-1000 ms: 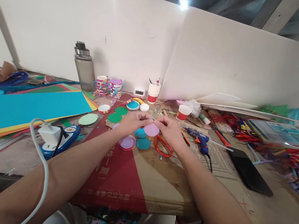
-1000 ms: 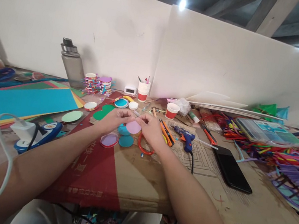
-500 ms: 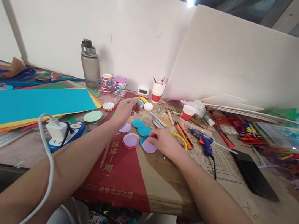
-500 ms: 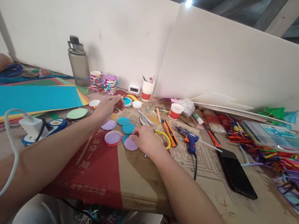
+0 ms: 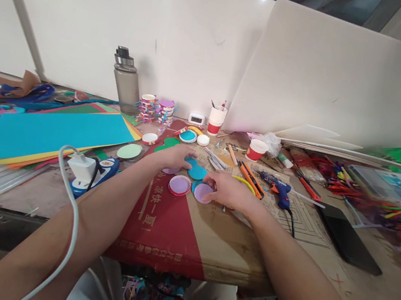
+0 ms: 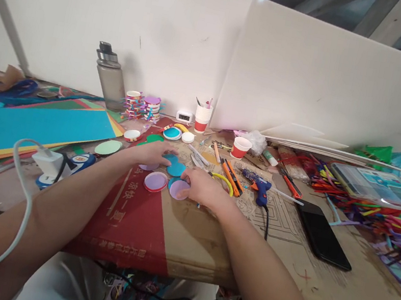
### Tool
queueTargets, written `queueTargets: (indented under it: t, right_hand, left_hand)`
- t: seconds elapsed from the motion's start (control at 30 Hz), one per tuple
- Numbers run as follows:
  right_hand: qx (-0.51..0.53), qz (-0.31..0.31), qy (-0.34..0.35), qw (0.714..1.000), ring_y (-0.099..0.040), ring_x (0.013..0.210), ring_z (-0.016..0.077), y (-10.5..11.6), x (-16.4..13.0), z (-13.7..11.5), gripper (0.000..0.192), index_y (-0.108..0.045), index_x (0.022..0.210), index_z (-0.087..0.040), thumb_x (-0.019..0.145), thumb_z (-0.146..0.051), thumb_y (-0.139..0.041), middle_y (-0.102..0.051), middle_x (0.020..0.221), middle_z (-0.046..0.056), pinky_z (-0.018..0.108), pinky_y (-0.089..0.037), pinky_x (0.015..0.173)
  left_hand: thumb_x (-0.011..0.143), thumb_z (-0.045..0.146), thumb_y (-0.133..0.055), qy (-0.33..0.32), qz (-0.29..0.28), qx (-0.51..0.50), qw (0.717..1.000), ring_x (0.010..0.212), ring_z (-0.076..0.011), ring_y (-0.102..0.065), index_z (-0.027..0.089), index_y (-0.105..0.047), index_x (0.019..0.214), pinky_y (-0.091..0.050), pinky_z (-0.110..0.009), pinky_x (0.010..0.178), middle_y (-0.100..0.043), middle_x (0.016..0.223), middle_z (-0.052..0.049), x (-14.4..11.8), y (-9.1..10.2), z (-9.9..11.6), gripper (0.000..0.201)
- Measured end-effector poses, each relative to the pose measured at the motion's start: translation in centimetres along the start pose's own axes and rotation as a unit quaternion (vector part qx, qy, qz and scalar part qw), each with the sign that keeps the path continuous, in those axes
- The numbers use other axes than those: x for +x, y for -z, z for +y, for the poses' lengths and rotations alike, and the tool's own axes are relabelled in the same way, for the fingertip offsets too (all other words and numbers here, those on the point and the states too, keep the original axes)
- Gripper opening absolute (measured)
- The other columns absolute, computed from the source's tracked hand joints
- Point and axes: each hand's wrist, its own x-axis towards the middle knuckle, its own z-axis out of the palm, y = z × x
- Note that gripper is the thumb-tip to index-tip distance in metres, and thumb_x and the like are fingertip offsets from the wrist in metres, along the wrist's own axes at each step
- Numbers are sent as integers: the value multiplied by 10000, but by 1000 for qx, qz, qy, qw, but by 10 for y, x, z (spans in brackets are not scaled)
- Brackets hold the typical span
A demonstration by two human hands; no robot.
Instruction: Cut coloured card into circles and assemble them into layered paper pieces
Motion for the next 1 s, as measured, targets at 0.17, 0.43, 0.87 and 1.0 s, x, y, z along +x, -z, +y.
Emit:
queueTargets:
  t: [0.17, 0.43, 0.87, 1.0]
  right_hand:
    - [8, -6, -11, 1000, -558, 743, 159, 0, 1, 0, 262, -661, 841, -212, 644, -259, -829, -651, 882, 25, 243, -328, 568]
    - [157, -71, 4, 985, -566, 693, 125, 7, 5, 11, 124, -660, 835, -183, 742, -250, -708, -651, 770, -8, 230, -398, 606]
    - [426, 14, -60, 903, -538, 477, 112, 17, 5, 8, 235, -572, 796, -192, 787, -407, -669, -616, 593, -21, 224, -419, 446]
    - [328, 201, 28, 923, -583, 626, 125, 13, 8, 10, 85, -635, 829, -198, 793, -276, -634, -638, 770, -2, 267, -479, 596]
  left_hand:
    - [458, 216, -828, -5, -53, 32, 998, 815, -237, -626, 241, -768, 812, -435, -272, 717, -726, 864, -51, -3, 5, 2, 361]
    - [575, 265, -754, 16, -64, 145, 987, 832, -201, -615, 198, -723, 962, -458, -266, 709, -693, 916, -26, -8, 12, 18, 394]
    - [678, 291, -806, 141, 42, -242, 959, 563, -116, -568, 167, -548, 783, -496, -253, 526, -577, 658, 16, -12, 15, 40, 304]
    - [691, 305, -809, 138, 50, -288, 946, 587, -122, -596, 169, -539, 792, -515, -247, 523, -591, 671, 11, -13, 5, 45, 318]
